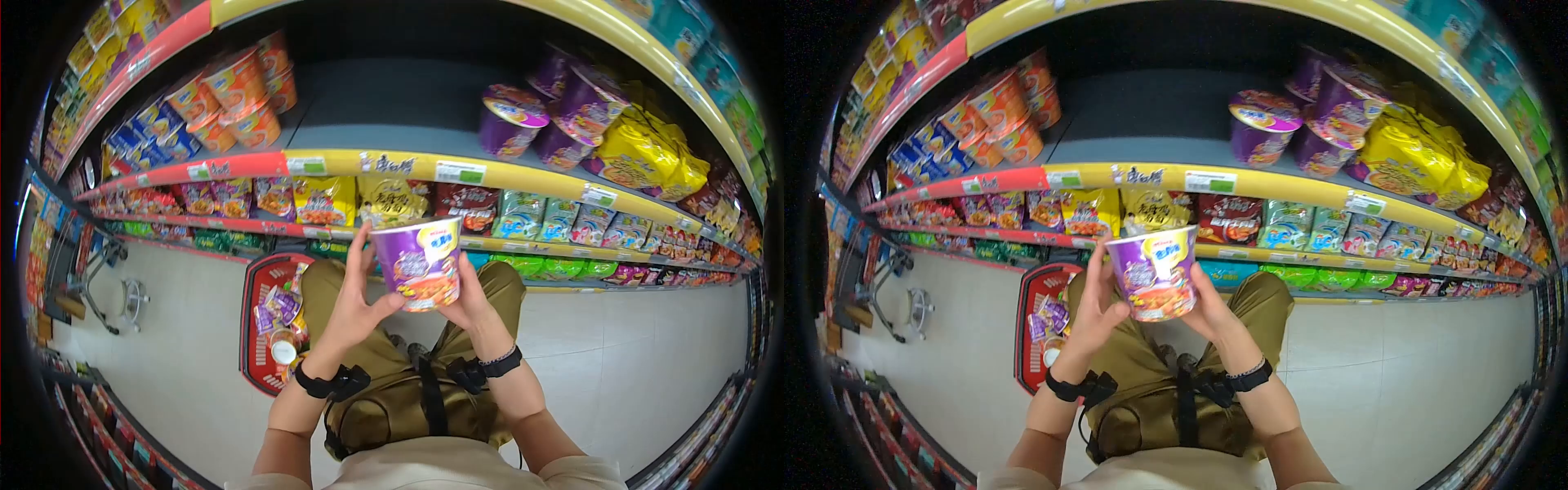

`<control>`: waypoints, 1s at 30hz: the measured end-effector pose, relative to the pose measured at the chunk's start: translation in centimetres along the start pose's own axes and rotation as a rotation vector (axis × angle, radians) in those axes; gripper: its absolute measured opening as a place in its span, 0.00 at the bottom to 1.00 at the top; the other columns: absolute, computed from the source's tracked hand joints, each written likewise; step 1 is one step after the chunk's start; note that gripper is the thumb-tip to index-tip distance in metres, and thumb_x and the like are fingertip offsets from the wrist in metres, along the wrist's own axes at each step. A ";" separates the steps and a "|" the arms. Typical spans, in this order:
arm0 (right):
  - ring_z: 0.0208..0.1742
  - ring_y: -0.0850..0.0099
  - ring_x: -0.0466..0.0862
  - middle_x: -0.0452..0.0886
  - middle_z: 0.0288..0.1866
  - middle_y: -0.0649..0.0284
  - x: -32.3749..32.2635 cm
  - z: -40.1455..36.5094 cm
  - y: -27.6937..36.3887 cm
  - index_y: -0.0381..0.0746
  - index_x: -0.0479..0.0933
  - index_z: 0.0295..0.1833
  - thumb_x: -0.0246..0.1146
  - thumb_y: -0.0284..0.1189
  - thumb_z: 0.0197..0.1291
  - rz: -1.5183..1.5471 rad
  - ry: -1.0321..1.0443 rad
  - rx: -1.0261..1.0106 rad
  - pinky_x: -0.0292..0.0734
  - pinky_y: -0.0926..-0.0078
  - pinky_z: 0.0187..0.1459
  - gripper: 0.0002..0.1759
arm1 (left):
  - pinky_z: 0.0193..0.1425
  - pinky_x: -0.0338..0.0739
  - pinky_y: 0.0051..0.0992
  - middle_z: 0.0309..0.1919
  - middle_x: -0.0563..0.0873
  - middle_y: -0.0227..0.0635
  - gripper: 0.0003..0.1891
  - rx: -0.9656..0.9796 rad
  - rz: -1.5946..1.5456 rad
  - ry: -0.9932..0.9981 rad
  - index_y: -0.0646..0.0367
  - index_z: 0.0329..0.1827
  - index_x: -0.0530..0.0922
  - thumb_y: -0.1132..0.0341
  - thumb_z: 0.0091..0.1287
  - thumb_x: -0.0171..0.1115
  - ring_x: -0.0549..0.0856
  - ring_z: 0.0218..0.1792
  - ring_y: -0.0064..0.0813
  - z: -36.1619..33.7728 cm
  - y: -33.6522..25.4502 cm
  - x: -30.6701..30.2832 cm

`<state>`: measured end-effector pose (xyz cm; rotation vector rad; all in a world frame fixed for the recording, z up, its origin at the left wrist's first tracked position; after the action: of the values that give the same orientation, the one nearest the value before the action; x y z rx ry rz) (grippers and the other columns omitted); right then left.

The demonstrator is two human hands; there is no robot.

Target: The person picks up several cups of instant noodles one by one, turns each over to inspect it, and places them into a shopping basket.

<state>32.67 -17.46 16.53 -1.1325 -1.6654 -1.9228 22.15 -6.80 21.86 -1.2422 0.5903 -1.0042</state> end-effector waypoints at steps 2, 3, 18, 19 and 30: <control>0.66 0.63 0.74 0.72 0.68 0.56 0.0 -0.4 2.2 0.37 0.59 0.73 0.55 0.57 0.65 -0.151 -0.017 -0.068 0.68 0.59 0.67 0.42 | 0.72 0.60 0.37 0.68 0.68 0.47 0.52 -0.135 -0.011 0.085 0.63 0.74 0.54 0.57 0.52 0.78 0.66 0.70 0.38 1.4 -0.1 1.5; 0.66 0.64 0.75 0.72 0.67 0.57 0.2 -0.7 3.4 0.36 0.60 0.72 0.59 0.56 0.64 -0.289 -0.038 -0.112 0.69 0.61 0.66 0.43 | 0.72 0.60 0.35 0.66 0.70 0.45 0.50 -0.289 -0.015 0.150 0.63 0.73 0.56 0.58 0.53 0.78 0.68 0.68 0.35 1.8 0.1 2.5; 0.64 0.60 0.75 0.74 0.61 0.50 1.0 1.8 24.0 0.31 0.68 0.65 0.57 0.26 0.67 -1.053 -0.487 -1.086 0.67 0.65 0.65 0.22 | 0.65 0.71 0.33 0.59 0.76 0.47 0.46 0.439 0.369 0.055 0.66 0.65 0.66 0.60 0.44 0.82 0.77 0.61 0.37 23.9 -6.4 11.8; 0.64 0.60 0.75 0.74 0.61 0.50 0.6 1.7 24.4 0.31 0.68 0.65 0.57 0.26 0.67 -1.053 -0.486 -1.093 0.67 0.65 0.65 0.22 | 0.65 0.71 0.33 0.59 0.76 0.47 0.46 0.446 0.368 0.058 0.66 0.65 0.66 0.60 0.44 0.82 0.77 0.61 0.37 24.4 -6.1 12.2; 0.76 0.54 0.61 0.58 0.76 0.49 -0.6 2.0 21.7 0.33 0.57 0.74 0.57 0.21 0.62 -1.493 -0.586 -1.053 0.57 0.63 0.73 0.34 | 0.69 0.67 0.35 0.63 0.69 0.56 0.52 0.394 0.327 0.068 0.71 0.71 0.57 0.52 0.50 0.78 0.71 0.66 0.45 26.8 -2.5 13.7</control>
<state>49.21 -21.04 30.34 -0.6345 -2.0180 -4.0605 50.16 -5.57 33.26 -0.7383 0.5911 -0.8380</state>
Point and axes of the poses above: each hand's wrist, its own z-axis towards the middle knuckle, its own x-axis out of the palm, y = z × x, the point moved 6 cm from there along z, towards the middle knuckle
